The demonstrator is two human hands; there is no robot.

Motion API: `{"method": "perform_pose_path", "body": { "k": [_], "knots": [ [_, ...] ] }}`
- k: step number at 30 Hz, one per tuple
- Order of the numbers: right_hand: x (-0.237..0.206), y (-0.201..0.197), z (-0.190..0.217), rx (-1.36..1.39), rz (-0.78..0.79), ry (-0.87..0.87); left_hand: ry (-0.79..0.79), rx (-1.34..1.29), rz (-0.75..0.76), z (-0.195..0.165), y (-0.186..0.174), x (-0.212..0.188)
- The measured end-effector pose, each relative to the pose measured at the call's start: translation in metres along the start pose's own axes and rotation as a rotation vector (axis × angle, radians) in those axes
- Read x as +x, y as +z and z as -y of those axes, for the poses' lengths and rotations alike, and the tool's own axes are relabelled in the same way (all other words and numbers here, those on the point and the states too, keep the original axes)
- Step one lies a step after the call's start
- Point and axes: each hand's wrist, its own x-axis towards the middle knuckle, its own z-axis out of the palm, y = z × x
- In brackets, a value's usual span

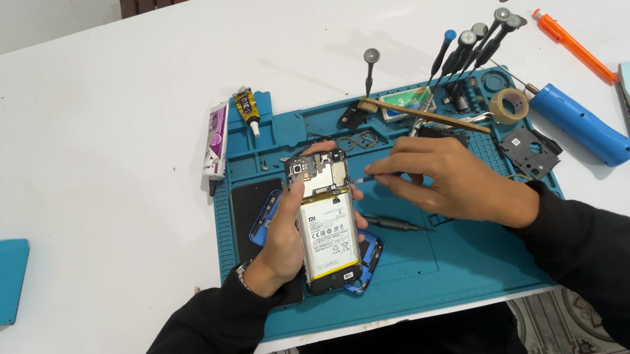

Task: The person uses a wooden stick to clean the interior of a disassembled smartphone, focusing on the battery compartment and surrounding areas. They repeatedly brush and wipe internal surfaces while holding the device steady.

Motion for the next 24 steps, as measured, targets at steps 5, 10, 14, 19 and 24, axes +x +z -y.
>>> {"method": "perform_pose_path", "body": {
  "k": [5, 10, 14, 19, 24],
  "knots": [
    [-0.0011, 0.0005, 0.0013, 0.009, 0.010, -0.025, -0.015, 0.059, -0.001, -0.0023, 0.0006, -0.0009],
    [-0.0011, 0.0009, 0.0013, 0.026, 0.046, -0.039, -0.024, 0.095, 0.006, -0.0021, 0.0011, -0.0001],
    [-0.0022, 0.0020, 0.0015, 0.026, 0.043, -0.063, -0.020, 0.105, 0.023, -0.0015, 0.0011, 0.0001],
    [-0.0041, 0.0040, 0.0032, -0.033, 0.004, -0.094, -0.022, 0.122, 0.021, -0.0016, 0.0018, -0.0009],
    [-0.0056, 0.0051, 0.0041, -0.084, 0.008, -0.115, -0.042, 0.140, 0.027, -0.0023, 0.0022, 0.0000]
  ]
}}
